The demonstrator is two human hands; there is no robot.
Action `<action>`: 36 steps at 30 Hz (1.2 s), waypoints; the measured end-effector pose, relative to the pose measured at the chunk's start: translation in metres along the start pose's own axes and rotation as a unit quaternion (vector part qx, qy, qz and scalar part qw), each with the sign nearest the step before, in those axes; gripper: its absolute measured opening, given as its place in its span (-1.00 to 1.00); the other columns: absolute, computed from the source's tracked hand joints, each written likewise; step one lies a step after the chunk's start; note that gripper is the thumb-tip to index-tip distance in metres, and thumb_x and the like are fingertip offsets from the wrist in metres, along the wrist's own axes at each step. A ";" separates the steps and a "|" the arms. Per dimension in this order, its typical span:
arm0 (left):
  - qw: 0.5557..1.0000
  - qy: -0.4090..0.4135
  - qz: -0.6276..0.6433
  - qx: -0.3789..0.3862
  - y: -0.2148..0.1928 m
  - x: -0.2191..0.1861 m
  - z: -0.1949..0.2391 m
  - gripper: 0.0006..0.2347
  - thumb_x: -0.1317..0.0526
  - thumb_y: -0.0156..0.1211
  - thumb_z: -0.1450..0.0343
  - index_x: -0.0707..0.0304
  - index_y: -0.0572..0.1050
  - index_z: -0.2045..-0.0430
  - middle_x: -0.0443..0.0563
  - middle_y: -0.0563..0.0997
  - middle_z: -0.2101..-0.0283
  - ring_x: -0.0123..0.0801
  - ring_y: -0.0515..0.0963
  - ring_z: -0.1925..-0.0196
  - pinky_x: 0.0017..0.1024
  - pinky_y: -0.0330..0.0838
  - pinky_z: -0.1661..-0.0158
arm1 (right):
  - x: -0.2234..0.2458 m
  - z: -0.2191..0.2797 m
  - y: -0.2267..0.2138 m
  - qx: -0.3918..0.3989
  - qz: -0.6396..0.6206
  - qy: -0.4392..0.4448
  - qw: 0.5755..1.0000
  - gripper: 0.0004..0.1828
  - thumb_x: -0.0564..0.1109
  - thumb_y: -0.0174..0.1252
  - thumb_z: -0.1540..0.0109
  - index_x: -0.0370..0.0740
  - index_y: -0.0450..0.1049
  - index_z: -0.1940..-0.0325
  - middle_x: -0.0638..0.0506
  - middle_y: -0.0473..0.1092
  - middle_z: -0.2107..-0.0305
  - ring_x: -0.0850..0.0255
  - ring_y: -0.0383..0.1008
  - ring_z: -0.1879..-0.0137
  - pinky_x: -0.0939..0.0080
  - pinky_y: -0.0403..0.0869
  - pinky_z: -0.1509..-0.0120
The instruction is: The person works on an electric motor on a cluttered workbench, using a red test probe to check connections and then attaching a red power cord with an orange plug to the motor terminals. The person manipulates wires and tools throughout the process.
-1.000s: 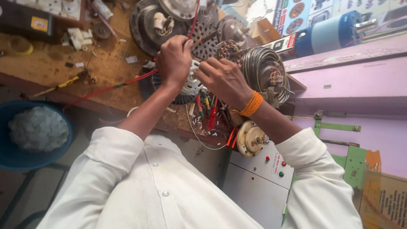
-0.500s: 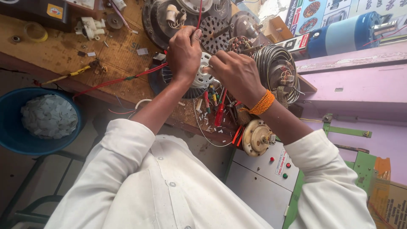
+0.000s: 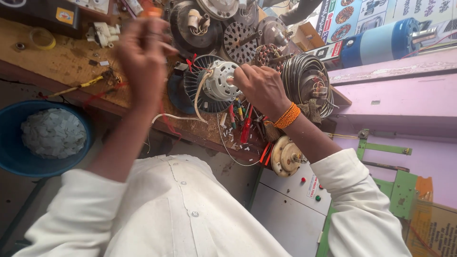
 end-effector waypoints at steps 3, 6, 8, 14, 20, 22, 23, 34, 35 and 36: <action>0.999 -0.003 0.038 -0.015 -0.054 -0.022 0.000 -0.83 0.26 0.07 -0.70 0.41 0.55 0.16 0.06 0.62 0.28 -0.45 0.64 0.38 -0.46 0.69 0.34 | -0.001 -0.004 -0.010 -0.011 0.003 0.024 1.000 -0.56 0.20 0.20 -0.37 -0.13 0.35 0.40 0.11 0.33 0.54 0.28 0.40 0.44 0.19 0.39 0.34; 0.996 -0.039 0.064 -0.041 -0.095 -0.038 0.024 -0.83 0.29 0.05 -0.73 0.47 0.53 0.09 0.07 0.62 0.20 -0.46 0.63 0.33 -0.44 0.68 0.25 | -0.001 -0.026 -0.018 -0.008 -0.044 0.048 0.998 -0.49 0.29 0.18 -0.35 -0.18 0.40 0.38 0.05 0.35 0.46 0.18 0.40 0.31 0.14 0.42 0.23; 0.995 -0.050 0.070 -0.053 -0.110 -0.045 0.042 -0.81 0.30 0.05 -0.75 0.53 0.51 0.12 0.08 0.62 0.20 -0.49 0.61 0.35 -0.46 0.67 0.27 | 0.004 -0.051 -0.010 0.019 -0.107 0.045 0.993 -0.48 0.29 0.14 -0.41 -0.23 0.46 0.24 -0.02 0.43 0.28 0.10 0.42 0.06 0.10 0.47 0.00; 0.985 -0.133 -0.008 -0.109 -0.148 -0.057 0.095 -0.81 0.28 0.03 -0.70 0.53 0.52 0.07 0.06 0.59 0.25 -0.42 0.65 0.34 -0.49 0.59 0.32 | 0.043 -0.130 0.088 0.348 -0.115 0.083 0.926 -0.10 0.45 0.22 -0.16 -0.05 0.21 -0.41 -0.17 0.35 -0.14 -0.08 0.19 -0.28 -0.21 0.25 -0.26; 0.982 -0.118 -0.022 -0.146 -0.213 -0.054 0.121 -0.82 0.30 0.02 -0.70 0.52 0.49 0.00 0.07 0.59 0.12 -0.47 0.61 0.32 -0.40 0.66 0.20 | 0.047 -0.148 0.105 0.386 -0.133 0.162 0.898 -0.01 0.11 0.33 -0.18 -0.05 -0.02 -0.58 -0.11 0.53 0.01 0.01 0.53 -0.16 -0.23 0.27 -0.39; 0.983 -0.110 -0.029 -0.147 -0.237 -0.050 0.129 -0.81 0.28 0.01 -0.73 0.54 0.49 0.00 0.09 0.57 0.18 -0.42 0.61 0.33 -0.39 0.65 0.21 | 0.036 -0.148 0.070 0.187 -0.139 0.137 0.963 -0.17 -0.02 0.37 -0.16 -0.16 0.18 -0.44 -0.17 0.47 -0.03 -0.02 0.52 -0.11 -0.07 0.51 -0.15; 0.983 -0.109 -0.033 -0.147 -0.248 -0.048 0.133 -0.81 0.28 -0.01 -0.75 0.54 0.47 0.01 0.08 0.55 0.21 -0.39 0.60 0.32 -0.39 0.63 0.21 | 0.024 -0.136 0.053 0.138 -0.252 0.165 0.944 -0.29 -0.04 0.38 -0.20 -0.13 0.26 -0.37 -0.11 0.50 -0.04 0.08 0.59 -0.10 0.01 0.58 -0.19; 0.985 -0.124 -0.009 -0.121 -0.267 -0.040 0.112 -0.78 0.20 -0.04 -0.78 0.47 0.37 0.06 0.02 0.47 0.28 -0.32 0.63 0.29 -0.53 0.43 0.23 | 0.015 0.046 0.014 -0.123 -0.523 0.439 0.721 -0.50 -0.10 0.33 -0.24 -0.21 0.44 -0.25 0.00 0.50 0.04 0.30 0.56 -0.01 0.30 0.61 -0.13; 0.987 -0.113 -0.017 -0.110 -0.256 -0.045 0.108 -0.78 0.21 -0.02 -0.78 0.49 0.38 0.08 0.04 0.48 0.28 -0.31 0.62 0.31 -0.49 0.45 0.24 | 0.017 0.050 0.016 -0.144 -0.485 0.419 0.754 -0.49 -0.06 0.35 -0.23 -0.23 0.45 -0.23 -0.01 0.45 0.03 0.28 0.54 -0.04 0.29 0.61 -0.10; 0.990 -0.103 -0.026 -0.098 -0.245 -0.050 0.104 -0.78 0.22 -0.01 -0.78 0.50 0.39 0.10 0.06 0.49 0.28 -0.31 0.61 0.34 -0.46 0.47 0.25 | 0.021 0.054 0.017 -0.165 -0.445 0.400 0.784 -0.48 -0.02 0.37 -0.23 -0.25 0.46 -0.21 -0.02 0.41 0.02 0.27 0.52 -0.06 0.29 0.61 -0.08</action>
Point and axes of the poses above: each hand's wrist, its own z-axis away from the middle knuckle, its own y-axis out of the palm, x = y × z, the point moved 5 cm from there along -z, towards the middle knuckle
